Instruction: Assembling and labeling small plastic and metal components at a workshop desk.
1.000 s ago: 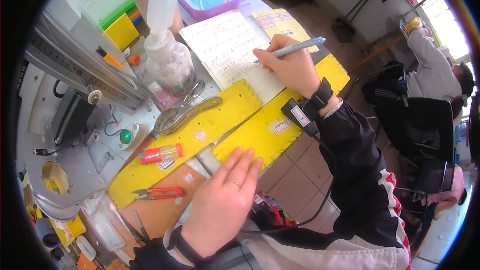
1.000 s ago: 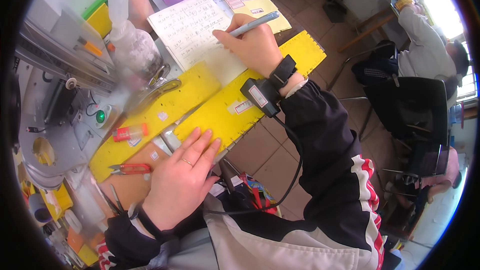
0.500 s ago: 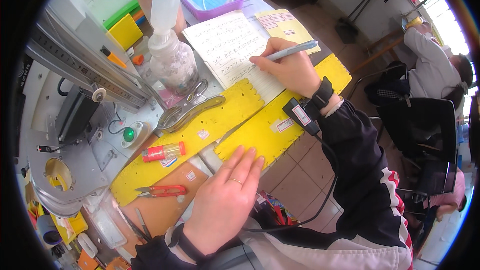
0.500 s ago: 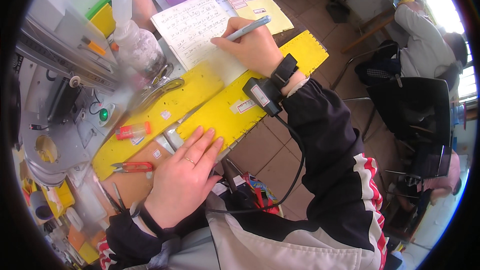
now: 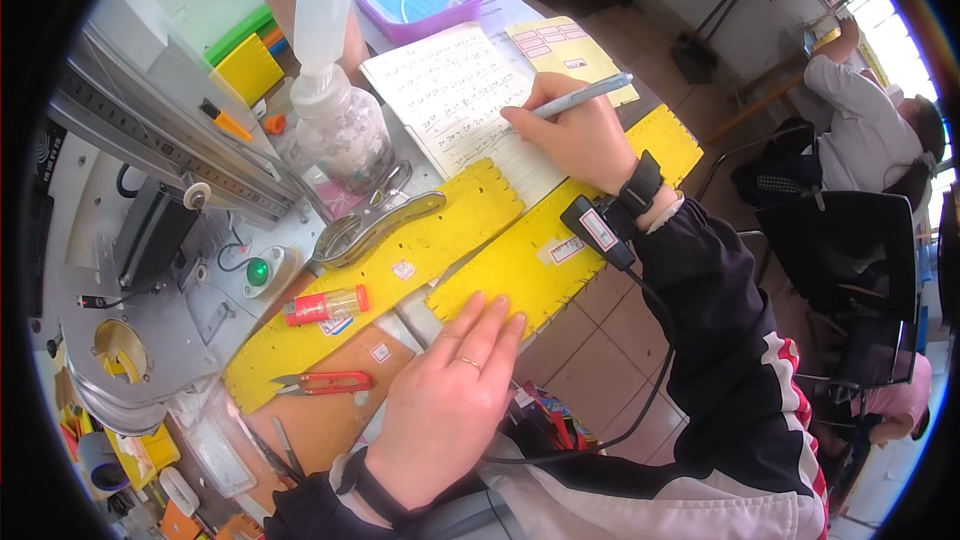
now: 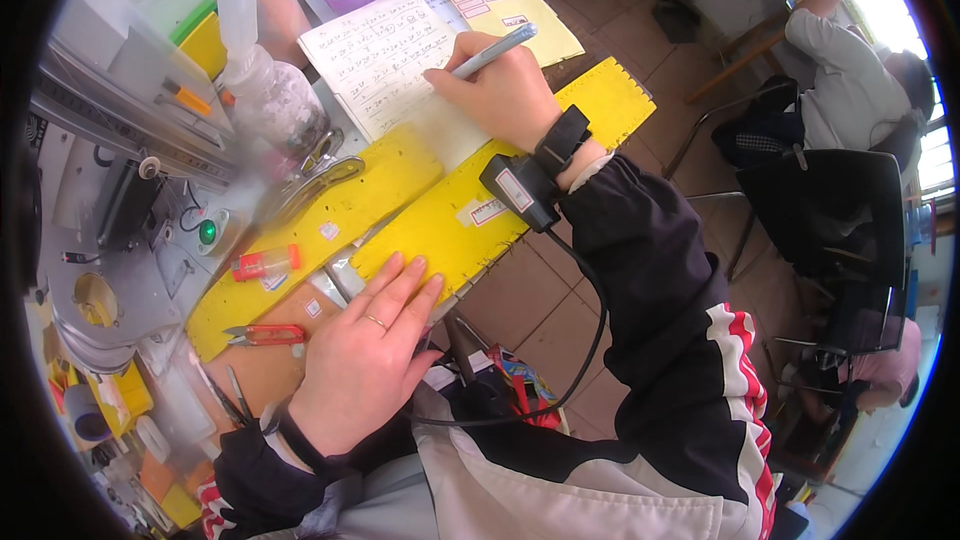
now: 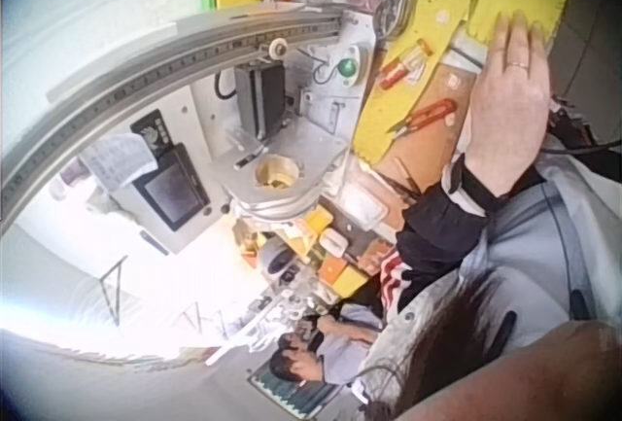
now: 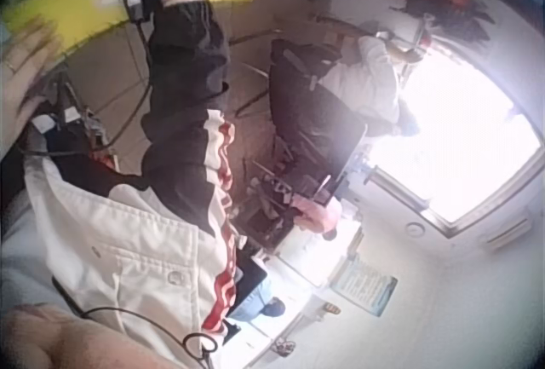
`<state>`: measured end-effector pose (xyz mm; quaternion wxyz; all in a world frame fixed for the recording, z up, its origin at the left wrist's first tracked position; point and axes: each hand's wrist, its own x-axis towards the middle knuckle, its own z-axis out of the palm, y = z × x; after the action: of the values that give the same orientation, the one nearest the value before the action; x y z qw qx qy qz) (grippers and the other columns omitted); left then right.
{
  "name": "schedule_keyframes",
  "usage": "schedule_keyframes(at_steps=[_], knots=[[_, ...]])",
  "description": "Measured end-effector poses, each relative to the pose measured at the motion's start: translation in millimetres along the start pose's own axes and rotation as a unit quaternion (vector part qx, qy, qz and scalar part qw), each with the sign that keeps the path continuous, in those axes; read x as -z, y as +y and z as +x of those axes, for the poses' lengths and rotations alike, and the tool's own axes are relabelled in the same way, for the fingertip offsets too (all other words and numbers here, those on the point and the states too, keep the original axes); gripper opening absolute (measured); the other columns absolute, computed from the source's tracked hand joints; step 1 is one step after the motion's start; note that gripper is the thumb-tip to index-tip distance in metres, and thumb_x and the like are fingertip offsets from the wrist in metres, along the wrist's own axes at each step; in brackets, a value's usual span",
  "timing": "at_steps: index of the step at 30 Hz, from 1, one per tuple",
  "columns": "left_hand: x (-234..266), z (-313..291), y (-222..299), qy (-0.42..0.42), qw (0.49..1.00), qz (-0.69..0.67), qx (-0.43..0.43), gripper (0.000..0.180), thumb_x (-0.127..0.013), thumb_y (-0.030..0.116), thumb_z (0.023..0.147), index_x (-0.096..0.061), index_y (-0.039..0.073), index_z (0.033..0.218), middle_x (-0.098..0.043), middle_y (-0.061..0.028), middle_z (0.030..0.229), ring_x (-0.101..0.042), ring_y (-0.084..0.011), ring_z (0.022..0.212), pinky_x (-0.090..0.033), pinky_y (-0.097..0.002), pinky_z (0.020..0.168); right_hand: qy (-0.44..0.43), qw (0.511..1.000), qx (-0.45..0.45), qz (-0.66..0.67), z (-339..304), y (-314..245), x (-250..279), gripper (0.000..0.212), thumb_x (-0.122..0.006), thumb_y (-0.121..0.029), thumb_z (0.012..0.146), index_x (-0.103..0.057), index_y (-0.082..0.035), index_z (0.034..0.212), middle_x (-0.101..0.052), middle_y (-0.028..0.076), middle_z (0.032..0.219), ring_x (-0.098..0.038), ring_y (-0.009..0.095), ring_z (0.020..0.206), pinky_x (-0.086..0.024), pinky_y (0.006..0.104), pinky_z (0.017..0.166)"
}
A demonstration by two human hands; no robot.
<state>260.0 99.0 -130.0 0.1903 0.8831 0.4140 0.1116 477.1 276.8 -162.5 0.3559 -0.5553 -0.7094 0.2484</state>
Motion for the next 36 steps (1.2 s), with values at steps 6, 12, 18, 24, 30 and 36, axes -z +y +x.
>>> schedule_keyframes(at_steps=[6,12,18,24,30,36], knots=[[-0.4,0.2,-0.7,0.0,1.0,-0.004,0.001,0.064,-0.08,0.015,0.069,-0.058,0.002,0.129,-0.056,-0.016,0.135,-0.051,-0.0317,0.129,-0.046,-0.0373,0.102,0.005,1.0,-0.014,-0.014,0.2,-2.7,0.8,0.025,-0.074,-0.025,0.086,-0.062,-0.004,0.08,-0.059,0.006,0.063,-0.054,0.015,0.055,-0.041,0.0267,0.052],[-1.2,2.5,-1.0,0.045,0.999,0.024,-0.018,0.04,-0.064,0.007,0.078,-0.065,0.0,0.118,-0.061,-0.0134,0.128,-0.056,-0.0265,0.123,-0.054,-0.0316,0.089,0.005,1.0,-0.012,-0.025,1.0,-0.5,1.2,0.025,-0.074,-0.025,0.086,-0.063,-0.005,0.08,-0.06,0.007,0.064,-0.055,0.015,0.055,-0.041,0.0273,0.051],[1.0,2.7,0.1,0.043,0.999,0.024,-0.016,0.042,-0.064,0.007,0.077,-0.064,0.0,0.118,-0.061,-0.0136,0.128,-0.056,-0.0269,0.123,-0.054,-0.0319,0.09,-0.002,1.0,-0.001,-0.011,2.1,0.4,0.4,0.025,-0.075,-0.026,0.086,-0.063,-0.004,0.08,-0.06,0.007,0.064,-0.055,0.015,0.055,-0.041,0.0274,0.051],[-0.6,-1.5,-0.7,0.015,1.0,-0.004,0.002,0.064,-0.08,0.013,0.069,-0.058,0.003,0.128,-0.056,-0.0148,0.135,-0.052,-0.0311,0.128,-0.048,-0.0369,0.1,0.052,0.998,-0.008,0.03,3.5,-10.5,7.0,0.019,-0.074,-0.02,0.087,-0.066,-0.002,0.089,-0.067,0.009,0.075,-0.063,0.016,0.063,-0.049,0.0241,0.057],[-1.9,-4.3,-4.4,0.031,0.999,-0.018,0.001,0.061,-0.08,0.011,0.069,-0.059,0.003,0.126,-0.056,-0.015,0.134,-0.053,-0.0307,0.127,-0.049,-0.0372,0.098,0.287,0.939,0.058,0.181,-16.1,11.9,46.9,0.03,-0.055,-0.023,0.101,-0.063,-0.002,0.121,-0.069,0.015,0.111,-0.07,0.025,0.099,-0.057,0.0315,0.083],[1.7,-3.8,1.9,0.039,0.999,-0.015,-0.021,0.061,-0.079,0.011,0.071,-0.057,0.002,0.127,-0.055,-0.0165,0.135,-0.05,-0.0314,0.13,-0.048,-0.0374,0.1,0.275,0.949,0.001,-0.154,-71.2,72.6,130.6,0.023,-0.054,-0.017,0.101,-0.064,-0.004,0.117,-0.069,0.016,0.11,-0.068,0.029,0.104,-0.053,0.0321,0.084]])
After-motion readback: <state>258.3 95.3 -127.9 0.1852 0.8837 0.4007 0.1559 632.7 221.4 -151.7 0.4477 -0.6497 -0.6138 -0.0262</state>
